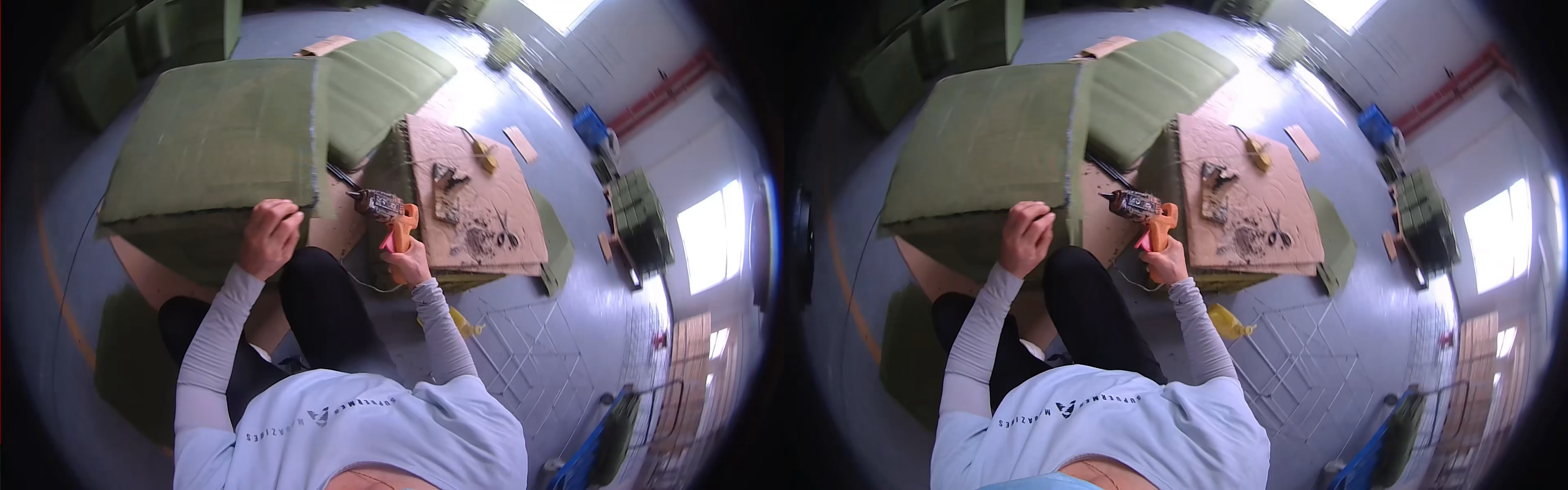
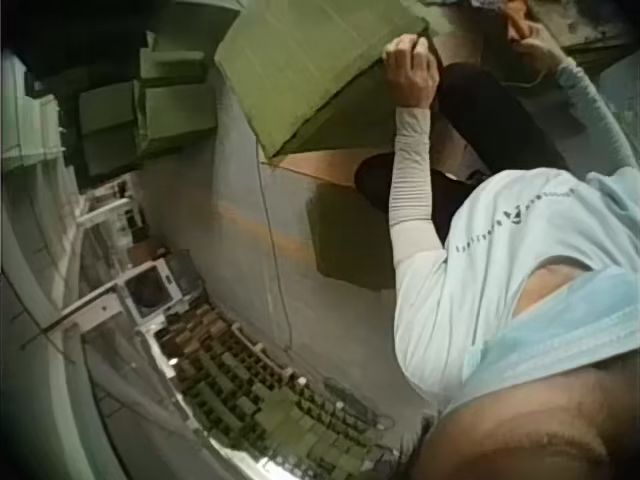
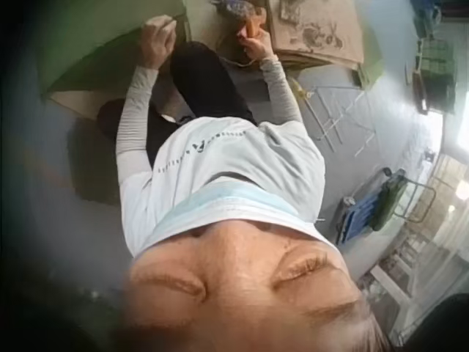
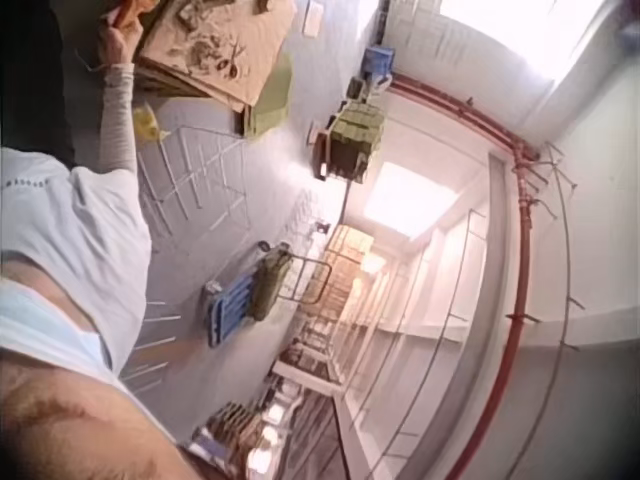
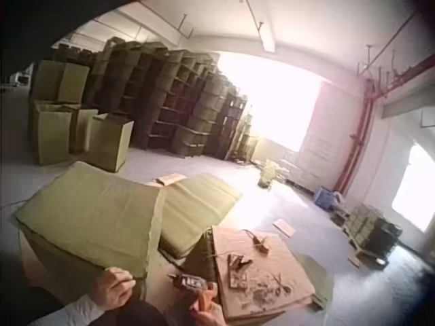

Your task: Assembling storage bins by gluing green fabric/foam panels to a metal wire frame.

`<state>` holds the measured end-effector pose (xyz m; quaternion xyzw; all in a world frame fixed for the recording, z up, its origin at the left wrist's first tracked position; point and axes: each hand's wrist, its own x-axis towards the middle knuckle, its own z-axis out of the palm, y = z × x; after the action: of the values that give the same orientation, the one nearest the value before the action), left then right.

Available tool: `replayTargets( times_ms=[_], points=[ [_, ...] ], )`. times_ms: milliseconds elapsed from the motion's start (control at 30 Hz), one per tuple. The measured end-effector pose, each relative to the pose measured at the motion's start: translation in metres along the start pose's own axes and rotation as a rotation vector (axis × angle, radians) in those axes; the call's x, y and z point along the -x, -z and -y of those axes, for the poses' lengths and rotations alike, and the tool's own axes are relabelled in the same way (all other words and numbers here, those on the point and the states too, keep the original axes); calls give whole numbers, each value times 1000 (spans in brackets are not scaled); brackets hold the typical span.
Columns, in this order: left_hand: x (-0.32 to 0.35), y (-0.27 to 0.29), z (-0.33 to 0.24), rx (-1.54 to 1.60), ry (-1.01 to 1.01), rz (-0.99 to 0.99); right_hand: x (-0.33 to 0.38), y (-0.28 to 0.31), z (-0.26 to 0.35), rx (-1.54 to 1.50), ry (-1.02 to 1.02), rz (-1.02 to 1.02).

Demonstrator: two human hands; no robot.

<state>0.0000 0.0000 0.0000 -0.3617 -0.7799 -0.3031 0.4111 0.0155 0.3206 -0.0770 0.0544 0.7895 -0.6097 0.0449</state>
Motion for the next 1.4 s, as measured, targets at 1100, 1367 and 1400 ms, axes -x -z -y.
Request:
replayTargets(
  times_ms=[1100, 1367, 1400],
  points=[
    [-4, -6, -9, -176, 65, 25, 15, 231, -107, 610, -92, -802],
    [-13, -27, -17, -75, 75, 39, 214, 302, -277, 412, -742, -783],
    [-10, -15, -11, -118, 72, 54, 193, 268, -291, 94, -870, -752]
  ],
)
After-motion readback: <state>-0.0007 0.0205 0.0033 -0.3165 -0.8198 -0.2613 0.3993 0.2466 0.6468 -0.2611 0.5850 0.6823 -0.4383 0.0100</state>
